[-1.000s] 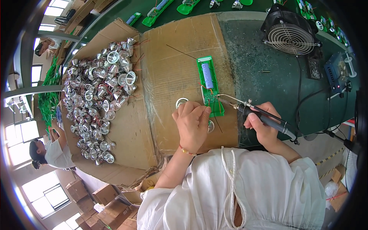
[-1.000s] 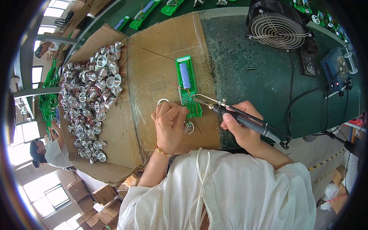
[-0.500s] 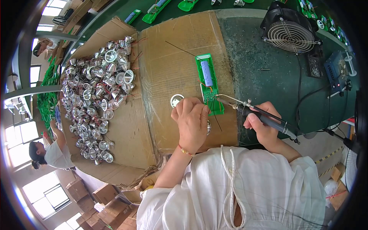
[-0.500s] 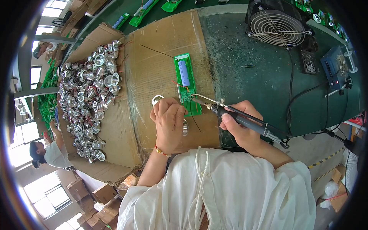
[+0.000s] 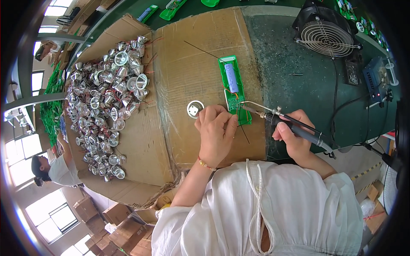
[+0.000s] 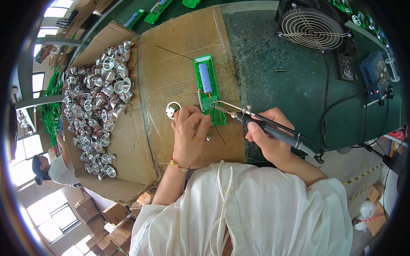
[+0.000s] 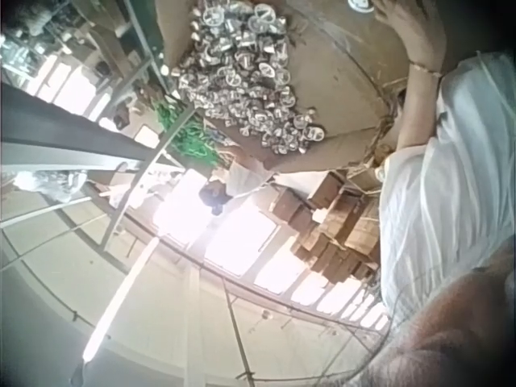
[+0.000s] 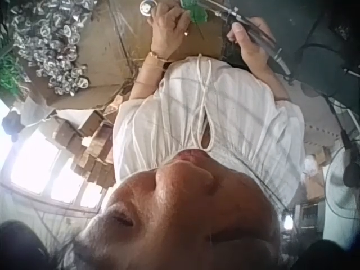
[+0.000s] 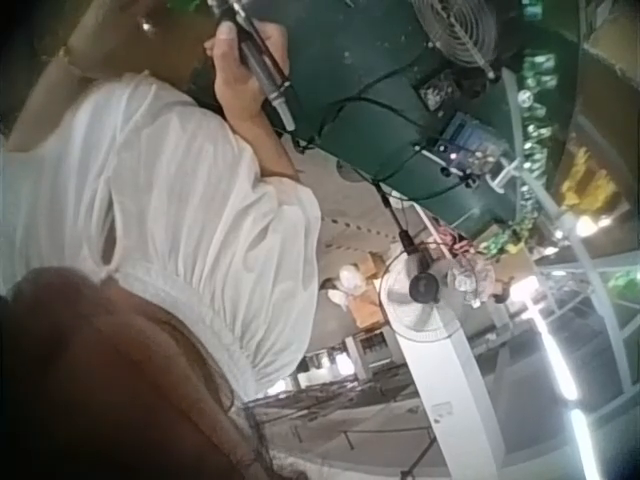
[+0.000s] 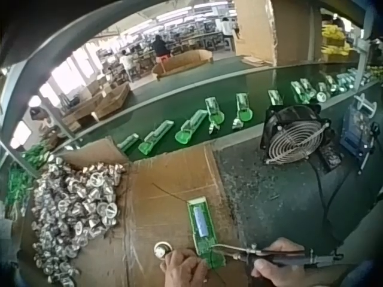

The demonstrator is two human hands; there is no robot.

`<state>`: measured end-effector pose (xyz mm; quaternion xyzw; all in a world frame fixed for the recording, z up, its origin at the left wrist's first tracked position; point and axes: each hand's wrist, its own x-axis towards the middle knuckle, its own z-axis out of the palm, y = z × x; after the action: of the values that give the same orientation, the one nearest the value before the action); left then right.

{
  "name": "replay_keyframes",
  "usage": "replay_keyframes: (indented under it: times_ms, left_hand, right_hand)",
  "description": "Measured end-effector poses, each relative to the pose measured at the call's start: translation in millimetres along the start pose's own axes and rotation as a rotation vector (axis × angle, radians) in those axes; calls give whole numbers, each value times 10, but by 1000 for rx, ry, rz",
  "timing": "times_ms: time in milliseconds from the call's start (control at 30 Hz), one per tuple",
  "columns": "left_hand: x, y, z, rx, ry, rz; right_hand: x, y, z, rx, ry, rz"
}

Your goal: Soldering wires to electronic components on a circuit board within an LED assembly line.

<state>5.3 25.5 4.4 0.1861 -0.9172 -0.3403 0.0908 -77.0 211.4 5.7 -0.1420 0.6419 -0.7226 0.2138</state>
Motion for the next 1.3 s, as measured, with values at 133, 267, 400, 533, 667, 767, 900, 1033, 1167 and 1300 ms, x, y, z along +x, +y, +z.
replay_keyframes:
  times_ms: [133, 267, 400, 533, 667, 767, 900, 1033, 1167, 1300]
  left_hand:
    - [4, -7, -1, 8, 8, 6]
    - [14, -5, -2, 8, 3, 4]
    - [16, -17, -1, -5, 3, 5]
    - [13, -17, 3, 0, 7, 10]
    - [10, -32, 20, -10, 17, 15]
    - [13, -31, 13, -20, 13, 8]
    - [15, -19, 2, -10, 10, 0]
    - [11, -27, 1, -3, 28, 6]
    - [19, -44, 7, 11, 56, 31]
    - [66, -192, -165, -162, 284, -31]
  right_hand:
    - [-7, 2, -5, -18, -7, -15]
    - [-9, 25, -34, -58, -36, -7]
    - [2, -49, 10, -187, -72, -88]
    - [-8, -18, -5, -173, -68, -78]
    - [-27, -23, 1, -132, -25, -50]
    - [-44, -57, -39, -52, 18, -54]
    - [-50, -56, -59, -34, 29, -48]
    - [-40, -33, -17, -56, 58, -65]
    - [-43, -25, -30, -70, 58, -72]
    - [-57, -18, -85, -26, 60, -59]
